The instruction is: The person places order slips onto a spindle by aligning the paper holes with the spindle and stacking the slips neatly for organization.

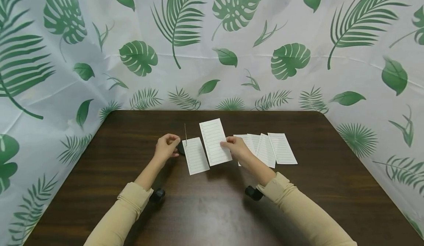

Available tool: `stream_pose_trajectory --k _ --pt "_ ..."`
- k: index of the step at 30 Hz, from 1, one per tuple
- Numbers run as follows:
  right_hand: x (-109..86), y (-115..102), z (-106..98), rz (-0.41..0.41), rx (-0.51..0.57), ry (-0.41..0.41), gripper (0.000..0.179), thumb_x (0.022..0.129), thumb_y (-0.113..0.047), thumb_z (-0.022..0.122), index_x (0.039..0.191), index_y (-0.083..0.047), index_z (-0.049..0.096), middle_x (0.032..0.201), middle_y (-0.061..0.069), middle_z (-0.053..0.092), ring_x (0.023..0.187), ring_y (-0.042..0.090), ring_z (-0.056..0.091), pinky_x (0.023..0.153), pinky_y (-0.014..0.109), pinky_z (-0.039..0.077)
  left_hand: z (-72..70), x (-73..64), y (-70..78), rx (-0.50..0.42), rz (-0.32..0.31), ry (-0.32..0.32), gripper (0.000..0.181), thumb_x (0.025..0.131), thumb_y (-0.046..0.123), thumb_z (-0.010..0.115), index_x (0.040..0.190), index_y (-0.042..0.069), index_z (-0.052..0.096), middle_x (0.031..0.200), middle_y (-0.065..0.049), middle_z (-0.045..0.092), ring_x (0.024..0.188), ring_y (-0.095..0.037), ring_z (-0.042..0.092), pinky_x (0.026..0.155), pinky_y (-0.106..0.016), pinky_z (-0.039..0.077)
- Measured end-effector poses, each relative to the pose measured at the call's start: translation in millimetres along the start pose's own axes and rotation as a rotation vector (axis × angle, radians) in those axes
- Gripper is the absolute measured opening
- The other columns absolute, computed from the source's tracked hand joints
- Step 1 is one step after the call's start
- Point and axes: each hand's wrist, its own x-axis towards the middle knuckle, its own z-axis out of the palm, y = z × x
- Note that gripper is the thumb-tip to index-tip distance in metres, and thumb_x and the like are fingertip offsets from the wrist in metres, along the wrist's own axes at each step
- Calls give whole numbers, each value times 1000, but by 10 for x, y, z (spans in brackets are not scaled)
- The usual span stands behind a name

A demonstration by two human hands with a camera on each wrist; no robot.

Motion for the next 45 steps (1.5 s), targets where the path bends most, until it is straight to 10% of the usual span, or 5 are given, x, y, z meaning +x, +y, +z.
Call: stream_pose_trajectory --k 15,28,45 --pt "-314 -101 92 -103 92 -118 22 94 -4 51 109 12 54 81 0 68 70 7 63 62 24 54 243 -300 311 -161 88 -205 37 101 23 44 120 -7 56 101 -24 62 80 -25 67 64 -29 60" --pt "-293 -120 134 -175 71 -174 26 94 -4 49 111 15 53 89 8 70 73 7 63 66 24 55 354 -347 442 -236 79 -91 24 91 13 61 99 -10 60 75 0 57 61 -11 58 57 -26 59" --pt "-216 -133 190 -234 -112 -56 16 92 -5 57 93 10 61 74 7 66 63 6 54 57 21 47 344 -214 465 -176 123 114 21 88 11 65 96 -9 67 69 1 59 59 -10 56 50 -23 55"
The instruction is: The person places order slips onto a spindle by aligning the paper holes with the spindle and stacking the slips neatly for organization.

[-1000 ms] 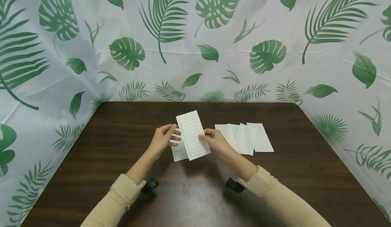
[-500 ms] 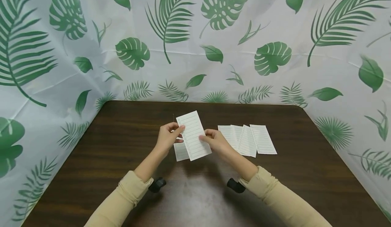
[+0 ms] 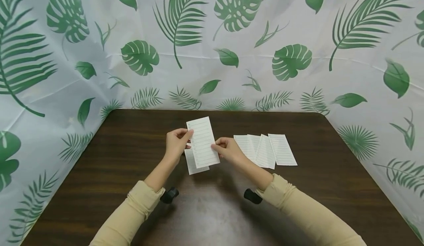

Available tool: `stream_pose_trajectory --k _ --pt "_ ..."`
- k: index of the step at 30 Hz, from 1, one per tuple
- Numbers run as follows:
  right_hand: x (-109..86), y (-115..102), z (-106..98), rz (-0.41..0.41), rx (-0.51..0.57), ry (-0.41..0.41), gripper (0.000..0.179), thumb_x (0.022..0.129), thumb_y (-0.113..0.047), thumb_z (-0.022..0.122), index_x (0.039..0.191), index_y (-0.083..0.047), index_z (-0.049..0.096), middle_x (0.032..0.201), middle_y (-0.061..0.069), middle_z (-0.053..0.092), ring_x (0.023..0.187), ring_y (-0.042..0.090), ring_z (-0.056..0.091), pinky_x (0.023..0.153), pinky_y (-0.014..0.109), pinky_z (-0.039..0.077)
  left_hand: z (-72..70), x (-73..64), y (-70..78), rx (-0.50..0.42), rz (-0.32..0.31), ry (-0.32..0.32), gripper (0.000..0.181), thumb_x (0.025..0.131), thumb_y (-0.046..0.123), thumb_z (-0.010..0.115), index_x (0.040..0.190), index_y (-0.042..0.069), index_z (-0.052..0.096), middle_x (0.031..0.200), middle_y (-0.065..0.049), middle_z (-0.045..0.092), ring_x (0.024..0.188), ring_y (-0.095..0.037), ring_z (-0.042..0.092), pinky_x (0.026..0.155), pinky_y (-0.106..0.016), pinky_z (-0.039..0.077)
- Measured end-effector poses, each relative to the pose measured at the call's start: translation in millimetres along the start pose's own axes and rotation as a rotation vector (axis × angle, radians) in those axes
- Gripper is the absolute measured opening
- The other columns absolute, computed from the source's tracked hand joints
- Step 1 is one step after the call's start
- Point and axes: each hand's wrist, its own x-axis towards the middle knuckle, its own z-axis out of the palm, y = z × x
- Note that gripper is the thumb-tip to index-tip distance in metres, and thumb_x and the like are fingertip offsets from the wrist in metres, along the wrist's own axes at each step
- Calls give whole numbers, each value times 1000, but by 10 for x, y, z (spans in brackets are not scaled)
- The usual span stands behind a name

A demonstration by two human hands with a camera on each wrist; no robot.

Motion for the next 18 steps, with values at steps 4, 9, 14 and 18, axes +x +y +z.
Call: stream_pose_trajectory --k 4,9,14,18 --pt "64 -57 27 16 -3 6 16 91 -5 58 93 10 62 71 4 65 60 6 52 55 20 44 -17 53 12 11 36 29 20 89 11 64 94 -9 67 63 2 56 57 -8 53 45 -19 51" --pt "129 -119 56 52 31 12 16 92 -7 58 94 8 63 70 1 64 61 8 53 55 21 44 -35 127 28 40 106 85 19 88 11 66 93 -7 69 62 3 56 53 -5 51 43 -18 48" --pt "209 -133 105 76 50 16 16 92 -8 58 93 7 63 65 -3 59 58 10 49 51 18 40 -46 189 25 106 166 179 17 85 12 69 90 -4 73 72 -8 64 59 -3 51 50 -15 44" --pt "254 -121 143 95 49 28 16 92 -9 59 93 7 63 64 -3 57 58 9 49 51 18 40 -29 214 -7 121 186 241 14 83 9 69 89 -4 73 84 -17 67 65 -6 49 57 -17 41"
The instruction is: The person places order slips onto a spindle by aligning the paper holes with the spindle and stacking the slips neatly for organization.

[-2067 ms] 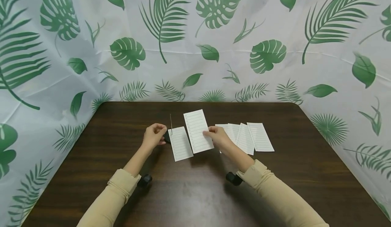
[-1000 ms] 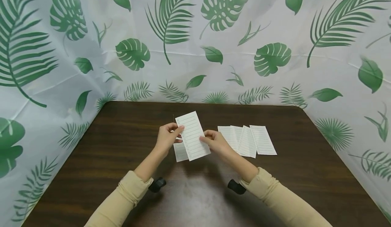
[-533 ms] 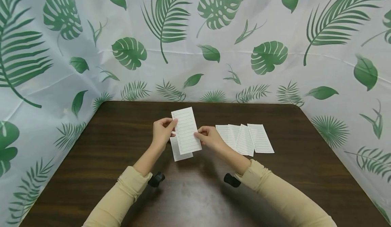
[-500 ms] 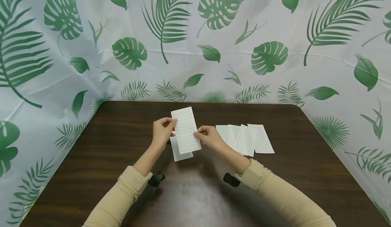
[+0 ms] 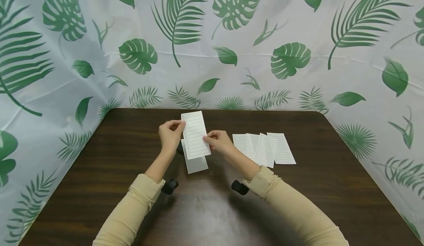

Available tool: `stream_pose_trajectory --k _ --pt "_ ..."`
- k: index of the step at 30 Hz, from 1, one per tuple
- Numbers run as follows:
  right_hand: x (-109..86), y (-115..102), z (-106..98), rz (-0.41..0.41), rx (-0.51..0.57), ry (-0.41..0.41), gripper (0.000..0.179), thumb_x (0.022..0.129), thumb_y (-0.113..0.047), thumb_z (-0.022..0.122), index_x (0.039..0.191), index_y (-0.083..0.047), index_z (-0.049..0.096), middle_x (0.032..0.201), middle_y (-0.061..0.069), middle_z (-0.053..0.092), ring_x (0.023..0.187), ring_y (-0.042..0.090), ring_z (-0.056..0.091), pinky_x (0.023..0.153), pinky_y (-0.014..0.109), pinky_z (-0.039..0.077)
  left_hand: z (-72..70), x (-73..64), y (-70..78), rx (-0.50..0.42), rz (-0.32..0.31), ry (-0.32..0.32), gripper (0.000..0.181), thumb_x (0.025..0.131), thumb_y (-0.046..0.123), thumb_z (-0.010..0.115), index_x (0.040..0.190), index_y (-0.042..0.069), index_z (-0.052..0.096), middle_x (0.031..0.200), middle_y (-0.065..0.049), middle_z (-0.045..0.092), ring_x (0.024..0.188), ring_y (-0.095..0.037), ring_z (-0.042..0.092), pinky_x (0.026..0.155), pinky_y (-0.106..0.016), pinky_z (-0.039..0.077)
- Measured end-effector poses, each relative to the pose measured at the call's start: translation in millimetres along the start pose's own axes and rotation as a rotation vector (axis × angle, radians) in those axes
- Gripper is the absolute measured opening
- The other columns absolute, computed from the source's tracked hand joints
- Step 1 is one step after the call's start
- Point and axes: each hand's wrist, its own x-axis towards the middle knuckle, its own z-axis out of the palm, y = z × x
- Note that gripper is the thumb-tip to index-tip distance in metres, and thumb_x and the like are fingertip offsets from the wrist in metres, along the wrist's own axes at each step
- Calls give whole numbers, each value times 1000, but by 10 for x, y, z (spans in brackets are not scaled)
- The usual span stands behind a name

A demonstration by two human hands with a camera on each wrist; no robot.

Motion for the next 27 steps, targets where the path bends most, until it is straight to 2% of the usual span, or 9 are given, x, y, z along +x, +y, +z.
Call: stream_pose_trajectory --k 4,7,10,13,18,27 --pt "34 2 28 15 3 18 16 92 -10 60 93 6 63 65 -3 57 58 8 50 51 18 41 25 20 -31 9 26 39 14 82 7 70 88 -5 72 90 -19 65 72 -10 49 66 -19 40" --pt "49 12 36 21 6 26 17 91 -9 60 93 7 63 64 -3 57 57 8 49 50 18 40 41 33 -54 15 41 49 13 81 6 70 87 -5 72 91 -19 65 73 -14 52 66 -20 42" --pt "60 22 37 28 4 31 17 91 -9 60 94 7 63 63 -4 56 56 7 49 50 17 40 54 44 -69 31 56 53 12 81 6 69 85 -5 73 91 -19 66 71 -16 55 64 -20 44" --pt "70 29 34 38 4 31 17 91 -9 60 94 7 63 64 -4 56 57 7 50 50 17 40 65 54 -82 45 53 43 13 81 7 69 85 -4 73 90 -20 68 68 -13 54 60 -18 43" --pt "75 31 27 35 -4 24 17 92 -9 59 96 7 63 65 -3 57 57 5 51 50 16 41 67 56 -102 49 13 30 14 82 10 69 87 -3 73 85 -21 69 62 -4 48 53 -15 40" --pt "93 -28 51 40 -19 22 16 92 -11 59 95 5 64 66 -2 57 58 7 51 53 19 44 58 83 -64 59 20 64 15 82 12 69 86 -2 74 83 -19 70 60 -4 49 47 -14 40"
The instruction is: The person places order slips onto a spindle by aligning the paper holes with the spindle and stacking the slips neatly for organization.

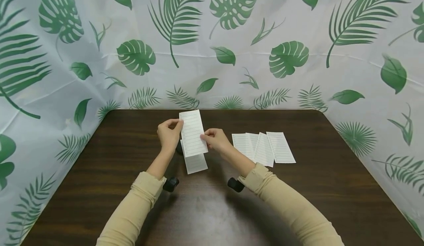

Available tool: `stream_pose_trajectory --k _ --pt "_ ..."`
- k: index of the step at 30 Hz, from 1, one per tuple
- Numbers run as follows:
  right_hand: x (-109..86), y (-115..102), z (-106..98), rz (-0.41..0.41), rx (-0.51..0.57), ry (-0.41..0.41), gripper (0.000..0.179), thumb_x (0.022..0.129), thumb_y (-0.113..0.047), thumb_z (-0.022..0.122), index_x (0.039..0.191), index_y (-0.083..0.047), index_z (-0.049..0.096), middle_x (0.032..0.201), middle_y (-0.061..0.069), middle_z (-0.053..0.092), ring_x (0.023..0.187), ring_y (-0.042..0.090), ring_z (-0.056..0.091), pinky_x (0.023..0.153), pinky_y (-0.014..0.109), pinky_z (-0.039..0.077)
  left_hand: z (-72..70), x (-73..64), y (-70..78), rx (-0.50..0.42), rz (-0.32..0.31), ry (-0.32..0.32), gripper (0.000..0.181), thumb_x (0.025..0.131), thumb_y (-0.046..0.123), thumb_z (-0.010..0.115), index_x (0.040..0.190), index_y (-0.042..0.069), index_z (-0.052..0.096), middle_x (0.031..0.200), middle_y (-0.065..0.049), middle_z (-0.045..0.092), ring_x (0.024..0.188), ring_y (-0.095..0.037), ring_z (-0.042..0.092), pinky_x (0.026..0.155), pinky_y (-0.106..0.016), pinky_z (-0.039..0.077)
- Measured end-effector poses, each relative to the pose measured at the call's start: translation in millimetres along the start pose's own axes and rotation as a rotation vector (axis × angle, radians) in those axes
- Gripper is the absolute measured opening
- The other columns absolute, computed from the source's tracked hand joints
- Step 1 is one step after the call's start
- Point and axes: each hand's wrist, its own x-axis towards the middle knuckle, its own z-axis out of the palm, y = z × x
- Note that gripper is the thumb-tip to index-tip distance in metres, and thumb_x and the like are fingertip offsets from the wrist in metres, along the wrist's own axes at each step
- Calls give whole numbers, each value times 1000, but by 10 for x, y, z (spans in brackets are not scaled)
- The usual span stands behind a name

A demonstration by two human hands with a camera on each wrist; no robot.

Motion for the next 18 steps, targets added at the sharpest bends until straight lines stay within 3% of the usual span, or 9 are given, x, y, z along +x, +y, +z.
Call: stream_pose_trajectory --k 8,18 --pt "18 -25 16 14 10 11 17 92 -10 59 97 5 64 68 -1 58 59 8 52 69 37 53 13 24 7 18 -23 8 16 82 13 69 87 -2 74 82 -20 70 61 -6 48 51 -16 38" --pt "46 -33 33 14 12 10 17 92 -11 59 97 5 64 70 0 59 62 10 53 60 26 50 26 58 -12 24 -6 18 14 82 11 68 86 -1 74 75 -18 68 57 -2 47 52 -18 38"
